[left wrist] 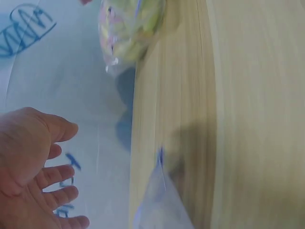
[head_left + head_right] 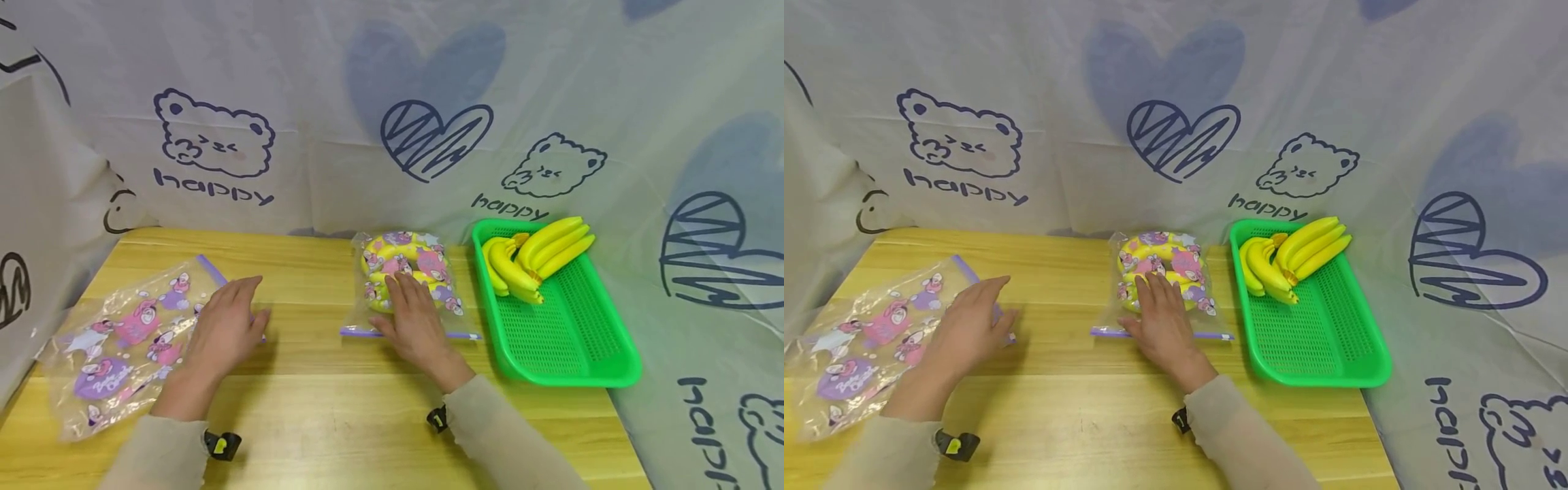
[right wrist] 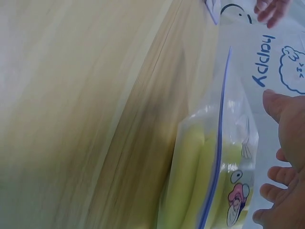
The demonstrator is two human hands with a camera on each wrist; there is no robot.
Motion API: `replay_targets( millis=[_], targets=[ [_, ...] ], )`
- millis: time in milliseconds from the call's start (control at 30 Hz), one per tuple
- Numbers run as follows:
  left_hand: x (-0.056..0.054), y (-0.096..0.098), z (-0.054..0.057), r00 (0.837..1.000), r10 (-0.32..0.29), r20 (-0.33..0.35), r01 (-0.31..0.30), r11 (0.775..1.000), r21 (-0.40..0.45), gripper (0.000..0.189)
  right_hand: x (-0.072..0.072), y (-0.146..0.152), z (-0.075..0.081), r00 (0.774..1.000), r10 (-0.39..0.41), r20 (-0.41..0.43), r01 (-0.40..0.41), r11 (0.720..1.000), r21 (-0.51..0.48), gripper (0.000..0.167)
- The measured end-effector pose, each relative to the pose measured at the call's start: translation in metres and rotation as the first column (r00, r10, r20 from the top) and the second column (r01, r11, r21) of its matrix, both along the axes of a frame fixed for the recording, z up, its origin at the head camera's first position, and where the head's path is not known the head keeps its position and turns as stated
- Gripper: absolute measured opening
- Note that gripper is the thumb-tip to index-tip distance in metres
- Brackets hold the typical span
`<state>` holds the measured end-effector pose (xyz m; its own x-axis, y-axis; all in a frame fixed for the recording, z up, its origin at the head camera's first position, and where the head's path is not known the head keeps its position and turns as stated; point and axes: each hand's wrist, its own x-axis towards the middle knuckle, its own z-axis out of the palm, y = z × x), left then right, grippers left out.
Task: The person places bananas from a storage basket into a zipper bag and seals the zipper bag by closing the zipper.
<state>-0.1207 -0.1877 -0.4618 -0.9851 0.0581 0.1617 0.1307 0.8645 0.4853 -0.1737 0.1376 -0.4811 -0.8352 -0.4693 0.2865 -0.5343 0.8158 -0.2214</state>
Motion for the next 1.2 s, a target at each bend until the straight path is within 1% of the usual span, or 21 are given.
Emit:
replay_targets(
  millis=[133, 233, 333, 400, 500, 600, 700, 800, 867, 1000, 1200],
  targets=[
    [0.009, -0.021, -0.006, 0.997, 0.063, 0.040, -0.063, 0.998, 0.004, 0.062, 0.002, -0.006, -0.001, 1.000, 0.015, -0.005, -0.015, 1.000, -0.011, 0.073],
    [0.013, -0.034, -0.014, 0.993, 0.098, 0.069, -0.097, 0.995, -0.009, 0.062, 0.004, -0.010, -0.002, 0.999, 0.030, -0.020, -0.031, 0.999, -0.016, 0.074],
    [0.016, -0.043, -0.022, 0.986, 0.133, 0.098, -0.131, 0.991, -0.028, 0.062, 0.005, -0.013, -0.003, 0.998, 0.043, -0.038, -0.043, 0.999, -0.020, 0.075],
    [0.017, -0.047, -0.027, 0.979, 0.161, 0.129, -0.157, 0.987, -0.039, 0.063, 0.007, -0.016, -0.004, 0.998, 0.052, -0.041, -0.054, 0.998, -0.027, 0.075],
    [0.018, -0.051, -0.033, 0.961, 0.199, 0.194, -0.192, 0.980, -0.055, 0.067, 0.009, -0.021, -0.005, 0.997, 0.065, -0.035, -0.066, 0.997, -0.036, 0.076],
    [0.020, -0.054, -0.041, 0.943, 0.218, 0.250, -0.206, 0.976, -0.074, 0.074, 0.011, -0.025, -0.007, 0.996, 0.081, -0.040, -0.082, 0.996, -0.036, 0.077],
    [0.021, -0.056, -0.047, 0.926, 0.220, 0.307, -0.201, 0.975, -0.092, 0.087, 0.012, -0.028, -0.009, 0.994, 0.092, -0.063, -0.094, 0.995, -0.030, 0.078],
    [0.022, -0.056, -0.052, 0.908, 0.200, 0.370, -0.180, 0.980, -0.088, 0.098, 0.013, -0.029, -0.011, 0.991, 0.099, -0.090, -0.103, 0.994, -0.031, 0.078],
    [0.023, -0.055, -0.053, 0.902, 0.181, 0.391, -0.161, 0.983, -0.083, 0.100, 0.013, -0.029, -0.011, 0.989, 0.101, -0.106, -0.105, 0.994, -0.029, 0.077],
    [0.024, -0.050, -0.055, 0.904, 0.145, 0.403, -0.123, 0.989, -0.079, 0.100, 0.013, -0.028, -0.012, 0.988, 0.107, -0.115, -0.111, 0.993, -0.032, 0.076],
    [0.028, -0.034, -0.055, 0.916, 0.096, 0.390, -0.064, 0.994, -0.094, 0.098, 0.012, -0.027, -0.013, 0.988, 0.107, -0.115, -0.112, 0.993, -0.035, 0.075]
  ],
)
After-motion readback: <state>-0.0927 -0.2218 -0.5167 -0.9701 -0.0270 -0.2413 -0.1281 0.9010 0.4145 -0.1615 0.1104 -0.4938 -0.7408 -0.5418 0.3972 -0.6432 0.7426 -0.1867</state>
